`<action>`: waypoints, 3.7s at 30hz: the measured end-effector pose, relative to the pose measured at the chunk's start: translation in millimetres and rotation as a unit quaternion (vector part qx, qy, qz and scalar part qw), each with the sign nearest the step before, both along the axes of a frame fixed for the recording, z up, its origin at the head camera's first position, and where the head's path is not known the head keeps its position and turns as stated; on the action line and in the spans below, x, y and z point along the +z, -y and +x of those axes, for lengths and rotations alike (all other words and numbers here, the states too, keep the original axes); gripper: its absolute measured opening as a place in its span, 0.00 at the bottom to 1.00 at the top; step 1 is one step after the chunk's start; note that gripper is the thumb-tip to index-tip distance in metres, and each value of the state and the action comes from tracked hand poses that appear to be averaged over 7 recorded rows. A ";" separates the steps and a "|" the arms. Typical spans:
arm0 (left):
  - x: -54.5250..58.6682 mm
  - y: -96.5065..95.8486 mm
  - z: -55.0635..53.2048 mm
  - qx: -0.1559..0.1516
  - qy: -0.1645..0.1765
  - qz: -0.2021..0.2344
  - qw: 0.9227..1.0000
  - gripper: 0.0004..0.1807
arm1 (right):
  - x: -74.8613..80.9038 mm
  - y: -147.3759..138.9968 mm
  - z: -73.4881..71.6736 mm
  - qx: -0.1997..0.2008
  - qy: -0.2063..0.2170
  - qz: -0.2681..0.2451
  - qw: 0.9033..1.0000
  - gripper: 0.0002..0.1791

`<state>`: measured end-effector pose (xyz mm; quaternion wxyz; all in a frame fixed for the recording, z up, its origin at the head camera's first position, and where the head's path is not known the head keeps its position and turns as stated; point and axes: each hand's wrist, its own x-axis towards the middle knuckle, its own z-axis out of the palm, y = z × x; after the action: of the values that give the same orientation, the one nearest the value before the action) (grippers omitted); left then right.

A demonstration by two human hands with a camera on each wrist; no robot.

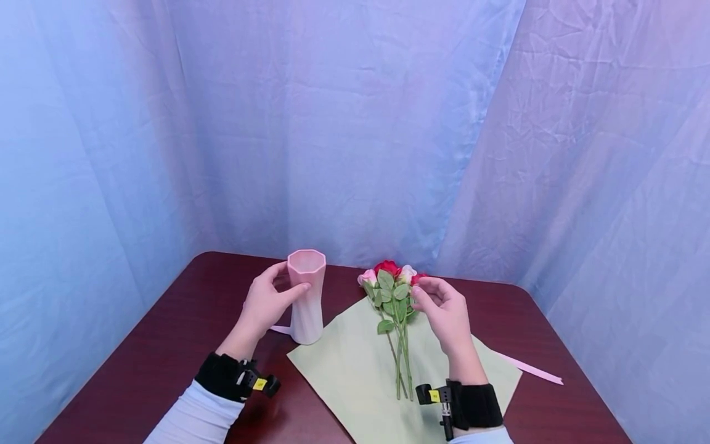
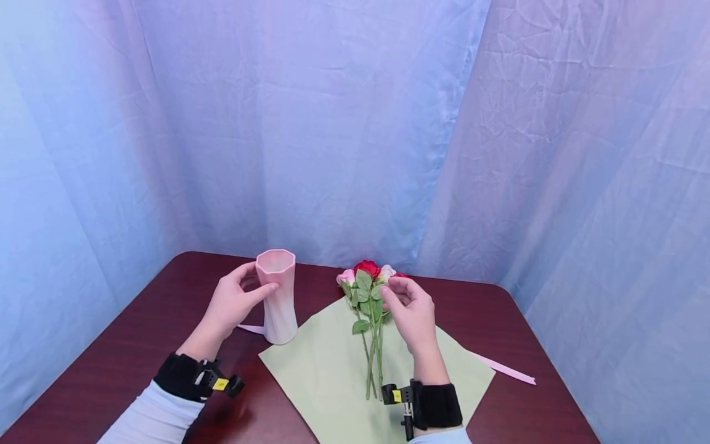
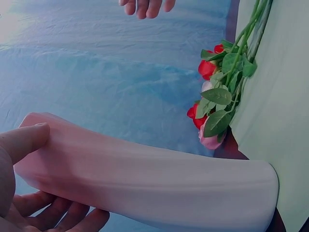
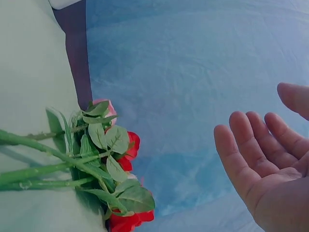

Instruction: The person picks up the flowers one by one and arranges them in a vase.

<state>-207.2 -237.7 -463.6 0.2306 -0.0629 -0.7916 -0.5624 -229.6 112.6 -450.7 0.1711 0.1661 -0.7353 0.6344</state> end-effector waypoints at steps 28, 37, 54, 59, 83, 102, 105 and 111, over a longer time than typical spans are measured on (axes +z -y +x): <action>2.7 0.2 8.2 -0.017 0.009 0.007 1.000 0.38 | -4.7 -4.9 -20.8 -0.077 0.067 0.138 0.985 0.16; 2.0 -0.8 7.2 -0.014 0.012 0.012 1.000 0.37 | -7.8 -4.6 -41.0 -0.069 0.095 0.183 0.976 0.17; 2.1 -2.7 6.7 -0.006 0.023 0.001 1.000 0.39 | -17.7 2.6 -71.0 -0.055 0.133 0.248 0.958 0.17; 2.6 -4.5 6.4 -0.004 0.024 -0.001 1.000 0.38 | -18.7 5.4 -77.0 -0.053 0.148 0.284 0.946 0.15; 1.7 -11.7 4.9 0.005 0.030 -0.010 0.999 0.39 | -35.0 12.1 -95.4 -0.073 0.129 0.443 0.884 0.20; 2.0 -12.5 4.5 0.003 0.030 -0.005 1.000 0.38 | -42.5 13.0 -100.3 -0.045 0.184 0.354 0.916 0.16; 1.4 -12.2 5.4 0.002 0.036 -0.005 0.999 0.39 | -41.9 13.7 -101.2 -0.051 0.182 0.386 0.903 0.21; 0.7 -12.8 6.1 0.006 0.042 -0.006 0.999 0.39 | -44.4 12.8 -103.1 -0.035 0.207 0.380 0.901 0.25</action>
<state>-201.0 -224.9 -462.9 0.1996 -0.0359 -0.8046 -0.5581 -332.7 99.7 -495.1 -0.0393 0.0573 -0.9447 0.3205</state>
